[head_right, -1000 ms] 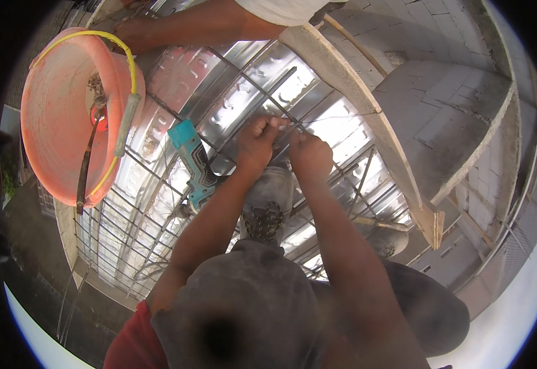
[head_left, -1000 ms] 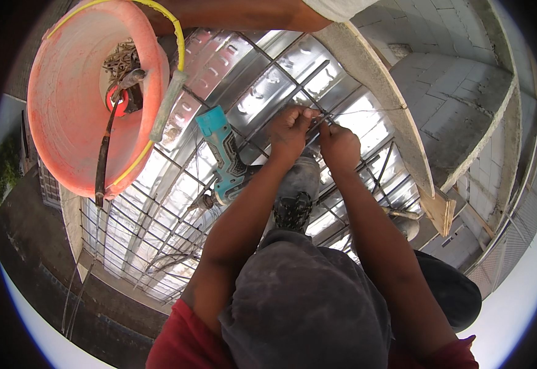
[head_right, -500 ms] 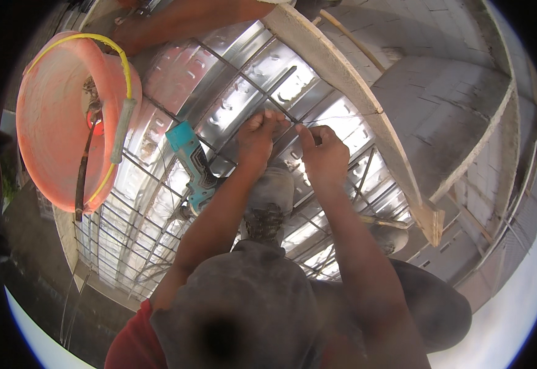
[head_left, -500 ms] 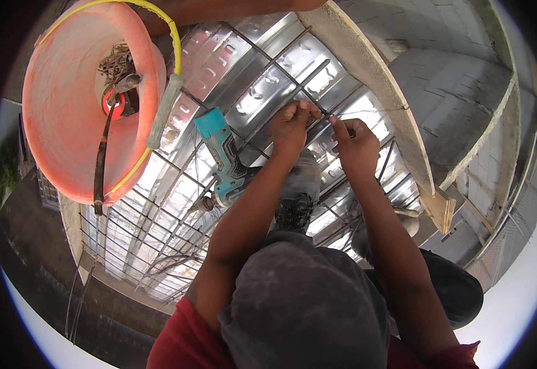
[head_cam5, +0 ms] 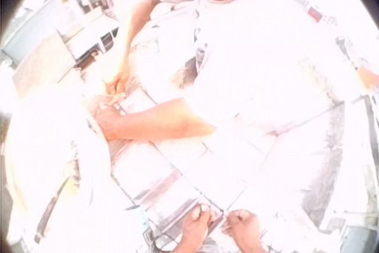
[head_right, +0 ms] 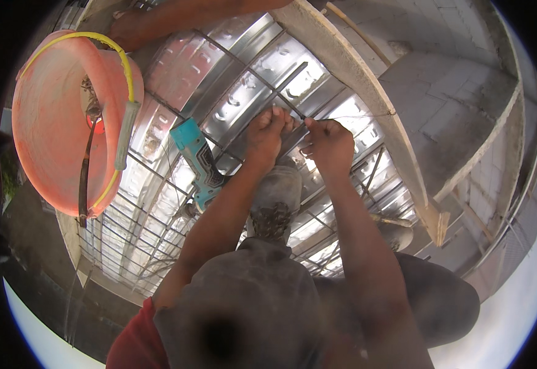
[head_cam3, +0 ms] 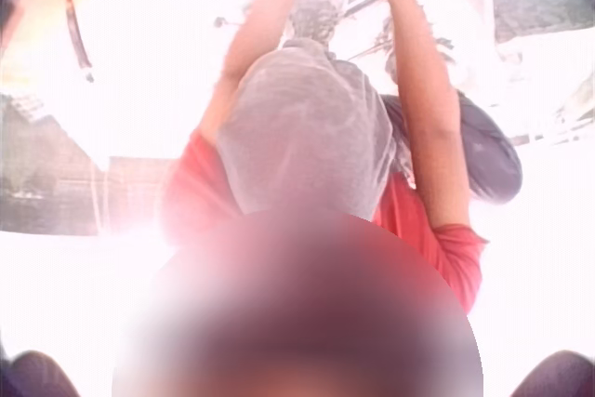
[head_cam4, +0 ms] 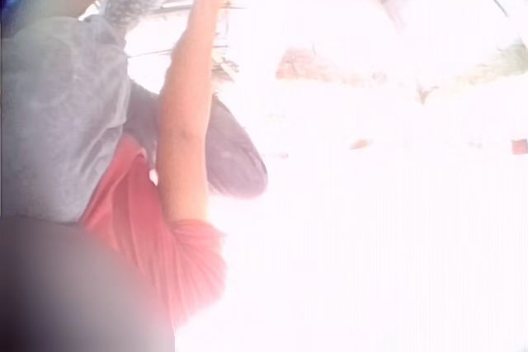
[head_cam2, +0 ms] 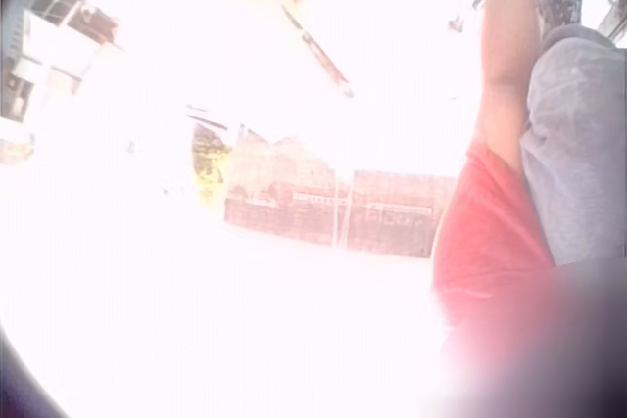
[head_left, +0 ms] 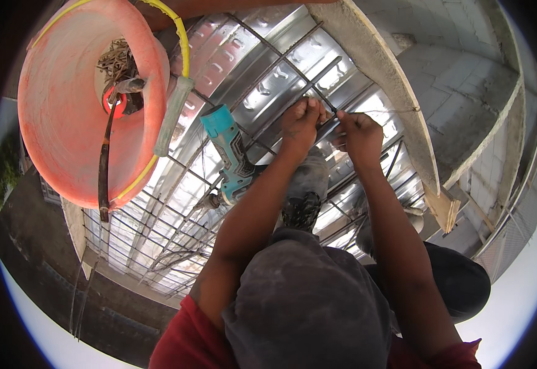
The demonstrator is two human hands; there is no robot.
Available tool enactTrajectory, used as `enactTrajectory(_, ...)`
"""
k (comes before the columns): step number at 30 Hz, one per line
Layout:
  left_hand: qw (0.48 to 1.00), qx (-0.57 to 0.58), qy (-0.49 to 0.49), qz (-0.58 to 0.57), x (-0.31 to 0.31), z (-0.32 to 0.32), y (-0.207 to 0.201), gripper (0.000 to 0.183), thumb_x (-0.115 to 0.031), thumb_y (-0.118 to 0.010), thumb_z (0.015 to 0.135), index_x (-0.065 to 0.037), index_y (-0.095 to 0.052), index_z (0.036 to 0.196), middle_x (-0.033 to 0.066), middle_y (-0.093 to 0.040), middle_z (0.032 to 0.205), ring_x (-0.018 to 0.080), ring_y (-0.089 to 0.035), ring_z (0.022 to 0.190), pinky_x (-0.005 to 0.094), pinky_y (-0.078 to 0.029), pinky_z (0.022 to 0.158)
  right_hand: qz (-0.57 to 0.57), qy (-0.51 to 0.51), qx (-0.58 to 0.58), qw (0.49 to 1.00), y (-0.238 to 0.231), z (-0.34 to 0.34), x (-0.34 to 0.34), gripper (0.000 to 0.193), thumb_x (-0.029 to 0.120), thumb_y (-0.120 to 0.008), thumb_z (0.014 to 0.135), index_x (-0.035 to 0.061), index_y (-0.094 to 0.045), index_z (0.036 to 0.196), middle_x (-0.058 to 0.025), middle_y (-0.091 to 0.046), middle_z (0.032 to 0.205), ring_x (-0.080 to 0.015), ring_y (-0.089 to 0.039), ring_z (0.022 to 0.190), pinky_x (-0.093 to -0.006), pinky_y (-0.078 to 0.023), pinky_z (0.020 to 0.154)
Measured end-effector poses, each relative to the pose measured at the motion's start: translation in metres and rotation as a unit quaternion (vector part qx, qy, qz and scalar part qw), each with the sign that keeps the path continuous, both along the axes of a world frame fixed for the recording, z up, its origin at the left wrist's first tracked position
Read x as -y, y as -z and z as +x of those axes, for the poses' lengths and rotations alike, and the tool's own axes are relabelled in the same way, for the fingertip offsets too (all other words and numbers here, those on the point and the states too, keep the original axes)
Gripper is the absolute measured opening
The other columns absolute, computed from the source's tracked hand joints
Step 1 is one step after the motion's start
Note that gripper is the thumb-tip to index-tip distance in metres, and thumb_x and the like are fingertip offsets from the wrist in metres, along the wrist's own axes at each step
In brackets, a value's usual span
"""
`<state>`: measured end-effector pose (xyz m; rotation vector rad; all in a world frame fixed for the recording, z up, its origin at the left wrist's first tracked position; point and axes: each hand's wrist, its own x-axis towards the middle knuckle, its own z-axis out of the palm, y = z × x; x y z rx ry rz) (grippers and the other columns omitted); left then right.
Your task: The person uses a cordless drill to fasten wooden planks to a metal roof frame, then ties metal rods together with wire. They work on a partially constructed roof with visible rebar and wooden supports.
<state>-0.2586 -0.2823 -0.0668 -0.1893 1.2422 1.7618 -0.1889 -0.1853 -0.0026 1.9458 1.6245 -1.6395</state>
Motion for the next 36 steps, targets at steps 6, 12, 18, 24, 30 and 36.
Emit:
enactTrajectory(6, 0.999, 0.020, -0.030, -0.023, -0.002, 0.003, 0.002, 0.036, -0.031, -0.049, 0.102, -0.004, -0.053, 0.079, 0.0023, -0.053, 0.075, 0.0115, -0.048, 0.070, 0.0294, -0.047, 0.075, 0.210, -0.183, 0.086, 0.957, 0.004, 0.007, -0.014, 0.034, 0.029, -0.079, 0.080, -0.0005, -0.066, 0.089, -0.0070, -0.067, 0.073, -0.0133, -0.065, 0.062, -0.0269, -0.049, 0.055)
enactTrajectory(12, 0.999, 0.032, -0.020, -0.028, -0.002, 0.002, 0.001, 0.037, -0.033, -0.050, 0.102, -0.003, -0.055, 0.081, 0.0033, -0.053, 0.075, 0.0146, -0.055, 0.076, 0.0305, -0.045, 0.080, 0.032, -0.031, -0.106, 0.993, 0.019, 0.015, -0.017, 0.017, 0.009, -0.077, 0.081, 0.0011, -0.065, 0.090, -0.0032, -0.067, 0.078, -0.0070, -0.057, 0.067, -0.0221, -0.046, 0.062)
enactTrajectory(18, 0.999, 0.015, -0.010, -0.051, 0.002, 0.004, 0.006, 0.041, -0.035, -0.048, 0.103, -0.004, -0.053, 0.076, 0.0021, -0.054, 0.071, 0.0113, -0.051, 0.070, 0.0273, -0.044, 0.072, 0.082, -0.028, -0.108, 0.990, 0.020, 0.011, -0.009, 0.015, 0.004, -0.077, 0.080, 0.0006, -0.063, 0.083, -0.0044, -0.066, 0.073, -0.0080, -0.057, 0.063, -0.0221, -0.045, 0.058)
enactTrajectory(24, 0.998, 0.046, -0.019, -0.042, 0.003, 0.004, 0.005, 0.035, -0.029, -0.049, 0.103, -0.002, -0.054, 0.081, 0.0039, -0.052, 0.074, 0.0149, -0.052, 0.073, 0.0317, -0.047, 0.080, 0.091, -0.036, -0.093, 0.991, 0.023, 0.011, -0.007, 0.016, 0.004, -0.077, 0.080, 0.0000, -0.061, 0.083, -0.0055, -0.065, 0.072, -0.0087, -0.056, 0.061, -0.0232, -0.044, 0.057)
enactTrajectory(30, 0.959, -0.209, 0.102, -0.162, -0.003, 0.001, -0.027, 0.025, -0.021, -0.056, 0.097, 0.000, -0.062, 0.085, 0.0042, -0.063, 0.070, 0.0133, -0.059, 0.066, 0.0301, -0.051, 0.070, 0.049, -0.017, -0.099, 0.994, 0.021, 0.012, -0.010, 0.015, 0.006, -0.076, 0.082, 0.0018, -0.062, 0.080, -0.0033, -0.063, 0.069, -0.0065, -0.053, 0.058, -0.0221, -0.041, 0.053)
enactTrajectory(36, 0.832, -0.470, 0.163, -0.246, -0.050, -0.015, -0.023, 0.025, -0.031, -0.065, 0.089, -0.008, -0.070, 0.083, 0.0088, -0.064, 0.066, 0.0245, -0.062, 0.059, 0.0334, -0.047, 0.057, -0.002, 0.025, -0.134, 0.991, 0.025, 0.017, -0.012, 0.010, 0.005, -0.071, 0.083, 0.0025, -0.062, 0.084, -0.0028, -0.064, 0.072, -0.0072, -0.054, 0.062, -0.0246, -0.043, 0.057)
